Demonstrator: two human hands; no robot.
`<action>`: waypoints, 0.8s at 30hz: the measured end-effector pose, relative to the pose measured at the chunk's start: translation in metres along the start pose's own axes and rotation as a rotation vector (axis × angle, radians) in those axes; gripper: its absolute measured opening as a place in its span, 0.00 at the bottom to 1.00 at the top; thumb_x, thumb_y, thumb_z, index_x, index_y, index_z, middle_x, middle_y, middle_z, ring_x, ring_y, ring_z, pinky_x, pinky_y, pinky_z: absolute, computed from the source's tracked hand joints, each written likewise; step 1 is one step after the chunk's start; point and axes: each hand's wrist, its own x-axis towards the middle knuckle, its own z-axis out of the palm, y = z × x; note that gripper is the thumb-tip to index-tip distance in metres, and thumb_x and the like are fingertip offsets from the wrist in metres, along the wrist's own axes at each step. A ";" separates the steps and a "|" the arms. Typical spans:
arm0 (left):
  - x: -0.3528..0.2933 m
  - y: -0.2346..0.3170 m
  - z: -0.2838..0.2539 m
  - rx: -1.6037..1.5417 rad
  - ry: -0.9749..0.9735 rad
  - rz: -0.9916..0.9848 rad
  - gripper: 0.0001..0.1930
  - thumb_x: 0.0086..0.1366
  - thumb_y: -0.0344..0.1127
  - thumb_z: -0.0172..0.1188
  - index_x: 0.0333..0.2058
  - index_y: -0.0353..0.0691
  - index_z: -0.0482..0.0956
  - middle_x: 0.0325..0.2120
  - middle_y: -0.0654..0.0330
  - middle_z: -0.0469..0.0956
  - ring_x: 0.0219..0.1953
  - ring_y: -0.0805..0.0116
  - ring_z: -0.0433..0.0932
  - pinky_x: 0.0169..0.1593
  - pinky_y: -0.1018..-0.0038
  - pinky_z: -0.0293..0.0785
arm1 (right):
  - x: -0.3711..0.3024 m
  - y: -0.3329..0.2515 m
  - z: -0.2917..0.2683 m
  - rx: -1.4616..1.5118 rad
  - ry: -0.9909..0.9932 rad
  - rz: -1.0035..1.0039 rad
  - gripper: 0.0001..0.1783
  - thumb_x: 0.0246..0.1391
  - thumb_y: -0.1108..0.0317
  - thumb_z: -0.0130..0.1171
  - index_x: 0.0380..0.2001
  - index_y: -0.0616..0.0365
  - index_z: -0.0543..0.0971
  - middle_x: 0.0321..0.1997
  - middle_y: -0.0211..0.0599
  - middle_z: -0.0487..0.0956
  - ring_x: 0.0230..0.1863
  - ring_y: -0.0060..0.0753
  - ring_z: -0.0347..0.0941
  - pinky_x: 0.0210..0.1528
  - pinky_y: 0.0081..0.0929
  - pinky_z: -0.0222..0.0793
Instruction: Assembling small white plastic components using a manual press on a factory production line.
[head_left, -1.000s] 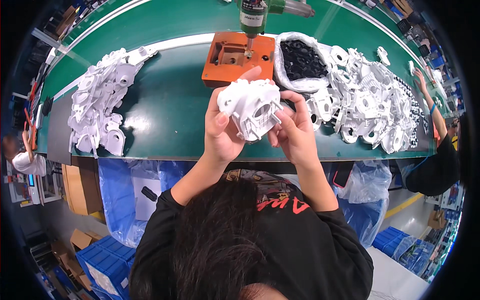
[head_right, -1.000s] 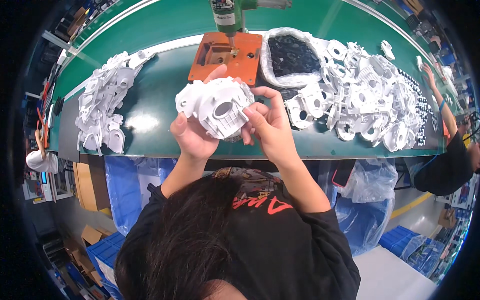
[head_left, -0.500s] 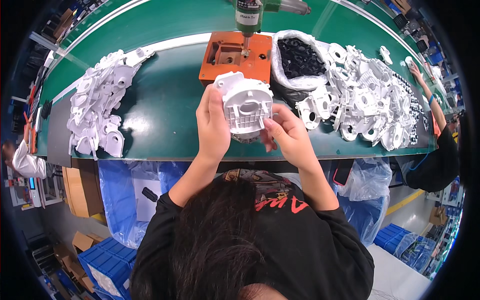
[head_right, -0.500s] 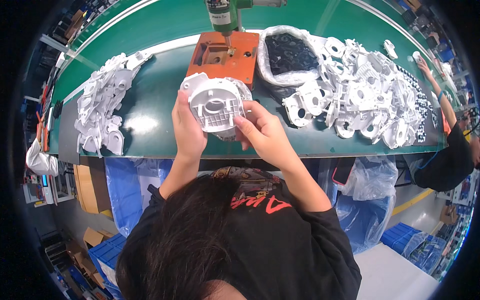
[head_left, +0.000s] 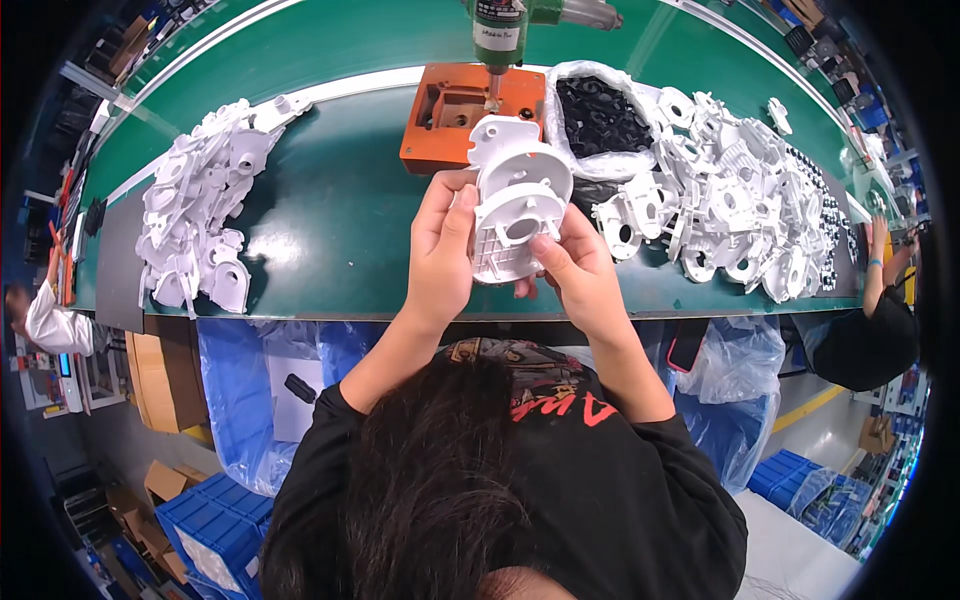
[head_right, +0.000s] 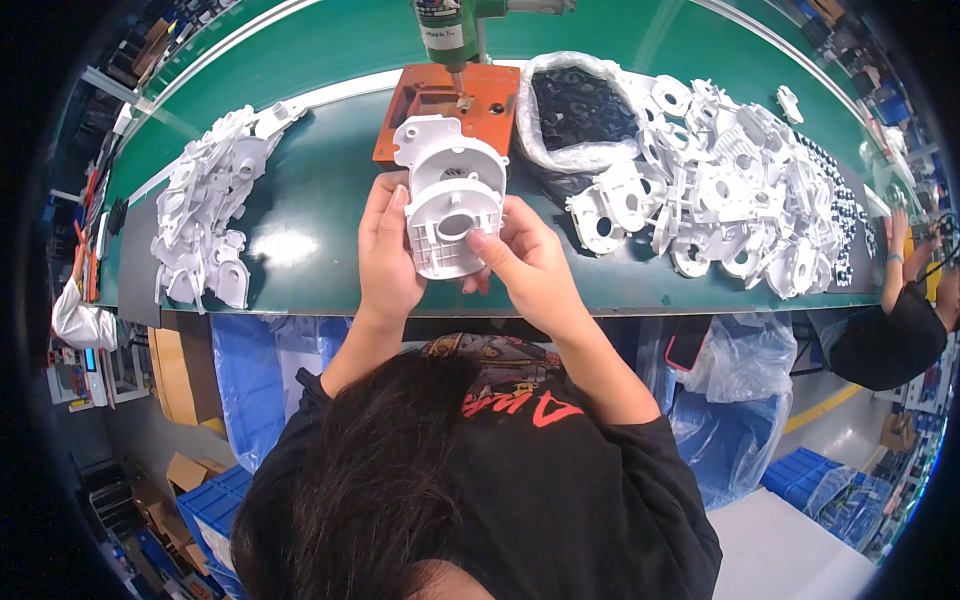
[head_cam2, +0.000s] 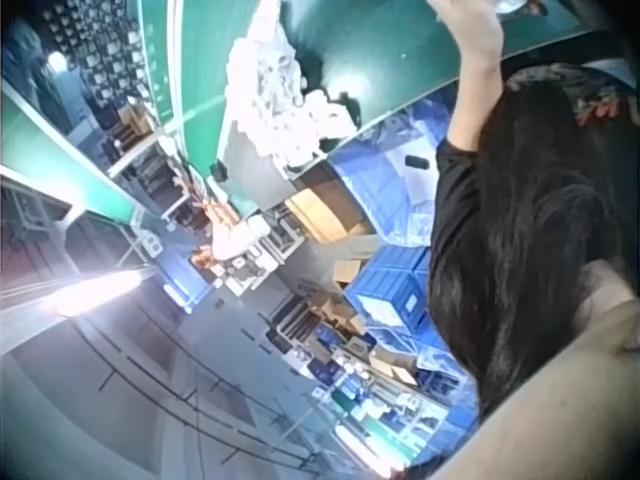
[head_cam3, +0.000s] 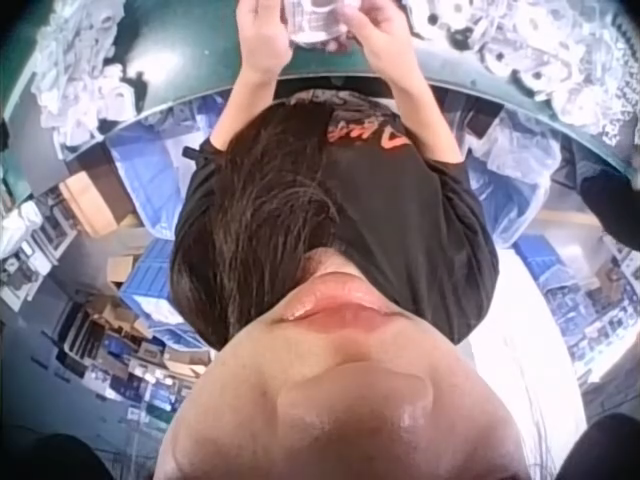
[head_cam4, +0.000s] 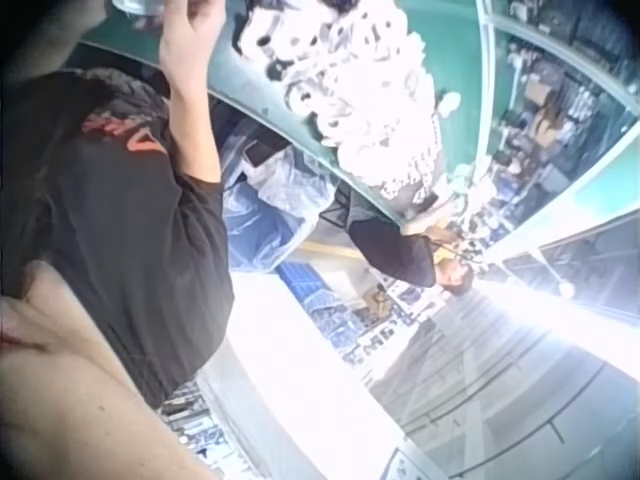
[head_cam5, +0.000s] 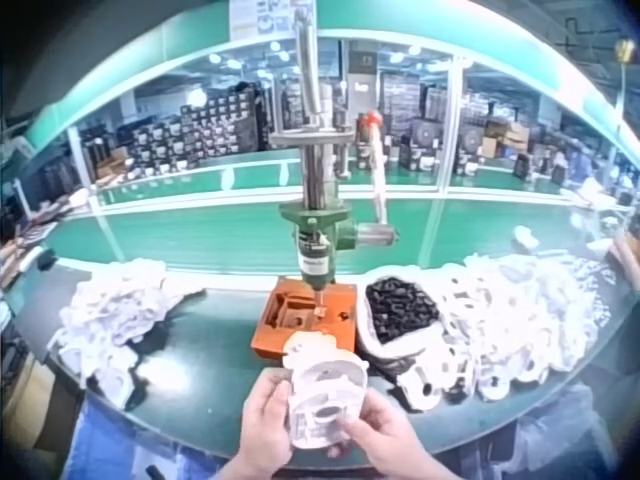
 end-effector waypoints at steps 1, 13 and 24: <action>0.002 0.001 0.000 -0.126 0.005 -0.088 0.10 0.71 0.38 0.41 0.41 0.38 0.65 0.34 0.57 0.75 0.31 0.74 0.77 0.29 0.78 0.77 | -0.001 0.000 -0.001 -0.001 -0.012 0.022 0.17 0.59 0.67 0.52 0.49 0.64 0.67 0.37 0.35 0.76 0.26 0.25 0.74 0.25 0.19 0.68; 0.006 0.005 -0.009 -0.456 -0.061 -0.214 0.26 0.66 0.42 0.51 0.59 0.40 0.57 0.56 0.52 0.64 0.55 0.59 0.69 0.54 0.63 0.71 | 0.001 -0.013 -0.012 0.014 -0.045 0.065 0.33 0.48 0.75 0.61 0.56 0.56 0.59 0.37 0.36 0.76 0.27 0.25 0.75 0.22 0.17 0.67; -0.002 0.003 -0.003 -0.235 -0.232 -0.149 0.14 0.66 0.39 0.54 0.45 0.39 0.64 0.43 0.59 0.71 0.45 0.73 0.72 0.47 0.74 0.71 | 0.006 -0.019 -0.018 0.047 -0.012 0.027 0.36 0.46 0.73 0.65 0.57 0.56 0.58 0.39 0.37 0.74 0.26 0.25 0.74 0.18 0.18 0.64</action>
